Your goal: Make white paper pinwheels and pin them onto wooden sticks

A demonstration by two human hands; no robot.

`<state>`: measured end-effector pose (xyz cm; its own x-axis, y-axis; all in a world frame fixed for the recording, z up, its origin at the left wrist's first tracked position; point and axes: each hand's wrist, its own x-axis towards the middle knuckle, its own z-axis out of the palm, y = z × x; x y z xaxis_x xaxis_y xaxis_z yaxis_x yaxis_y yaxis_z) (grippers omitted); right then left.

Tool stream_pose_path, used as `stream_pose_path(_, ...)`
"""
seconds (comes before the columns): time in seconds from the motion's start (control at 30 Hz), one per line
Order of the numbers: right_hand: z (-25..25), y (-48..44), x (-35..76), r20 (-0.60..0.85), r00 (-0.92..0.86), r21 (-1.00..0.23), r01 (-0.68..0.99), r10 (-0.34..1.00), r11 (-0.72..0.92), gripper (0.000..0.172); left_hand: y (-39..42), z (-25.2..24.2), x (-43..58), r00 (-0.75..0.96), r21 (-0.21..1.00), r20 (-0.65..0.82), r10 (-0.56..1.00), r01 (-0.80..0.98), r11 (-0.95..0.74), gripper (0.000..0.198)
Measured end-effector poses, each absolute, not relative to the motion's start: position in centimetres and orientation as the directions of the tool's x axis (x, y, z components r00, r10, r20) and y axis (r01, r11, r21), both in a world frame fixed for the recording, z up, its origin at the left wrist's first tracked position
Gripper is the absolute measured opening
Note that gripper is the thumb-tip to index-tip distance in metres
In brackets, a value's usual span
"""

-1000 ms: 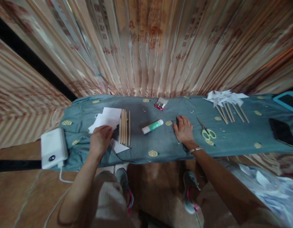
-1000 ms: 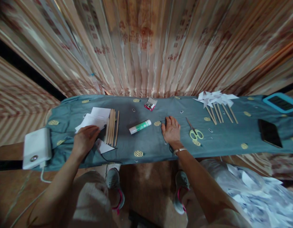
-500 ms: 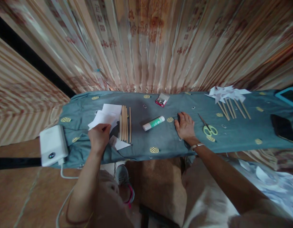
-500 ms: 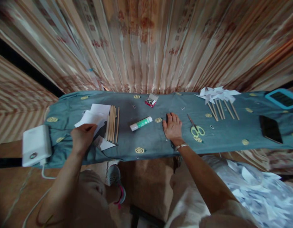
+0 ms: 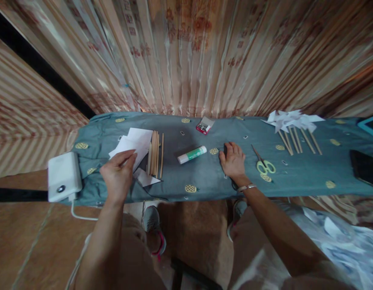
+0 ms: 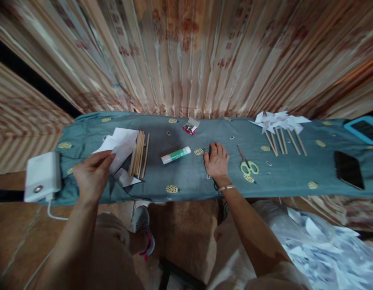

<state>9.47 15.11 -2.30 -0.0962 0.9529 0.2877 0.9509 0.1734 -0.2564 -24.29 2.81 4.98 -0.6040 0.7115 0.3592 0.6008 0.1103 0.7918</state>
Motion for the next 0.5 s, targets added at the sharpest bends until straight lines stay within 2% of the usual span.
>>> stream_pose_path(0.1, -2.5, 15.5, 9.8, 0.289, -0.078, -0.351, 0.919, 0.954, 0.181, 0.048, 1.9, 6.8, -19.2, -0.483, 0.826, 0.434, 0.76, 0.55, -0.122, 0.016)
stream_pose_path(0.2, -2.5, 15.7, 10.8, 0.303, -0.092, -0.534, 0.808, 0.948, 0.249, 0.047, 2.4, 5.9, -13.5, -0.168, 0.837, 0.403, 0.9, 0.465, -0.288, 0.014)
stream_pose_path(0.27, -1.9, 15.2, 12.3, 0.32, -0.094, -0.614, 0.737, 0.943, 0.282, 0.047, 3.2, 4.1, -10.6, 0.004, 0.823, 0.426, 0.905, 0.413, -0.39, 0.016)
stream_pose_path(0.33, -1.0, 13.9, 14.0, 0.323, -0.123, -0.631, 0.711, 0.938, 0.31, 0.05, 4.0, 2.0, -8.9, 0.141, 0.778, 0.455, 0.879, 0.418, -0.469, 0.018)
stream_pose_path(0.37, -0.5, 13.1, 15.0, 0.302, -0.191, -0.629, 0.696, 0.934, 0.346, 0.05, 4.3, 1.2, -8.4, 0.184, 0.749, 0.476, 0.86, 0.428, -0.506, 0.018)
stream_pose_path(0.43, 0.7, 11.1, 16.5, 0.206, -0.337, -0.631, 0.672, 0.919, 0.388, 0.047, 4.6, 0.1, -7.9, 0.243, 0.726, 0.477, 0.845, 0.432, -0.534, 0.018)
stream_pose_path(0.5, 1.5, 9.3, 17.3, 0.134, -0.378, -0.645, 0.669, 0.916, 0.37, 0.044, 4.5, -0.2, -7.5, 0.272, 0.731, 0.46, 0.845, 0.424, -0.535, 0.019)
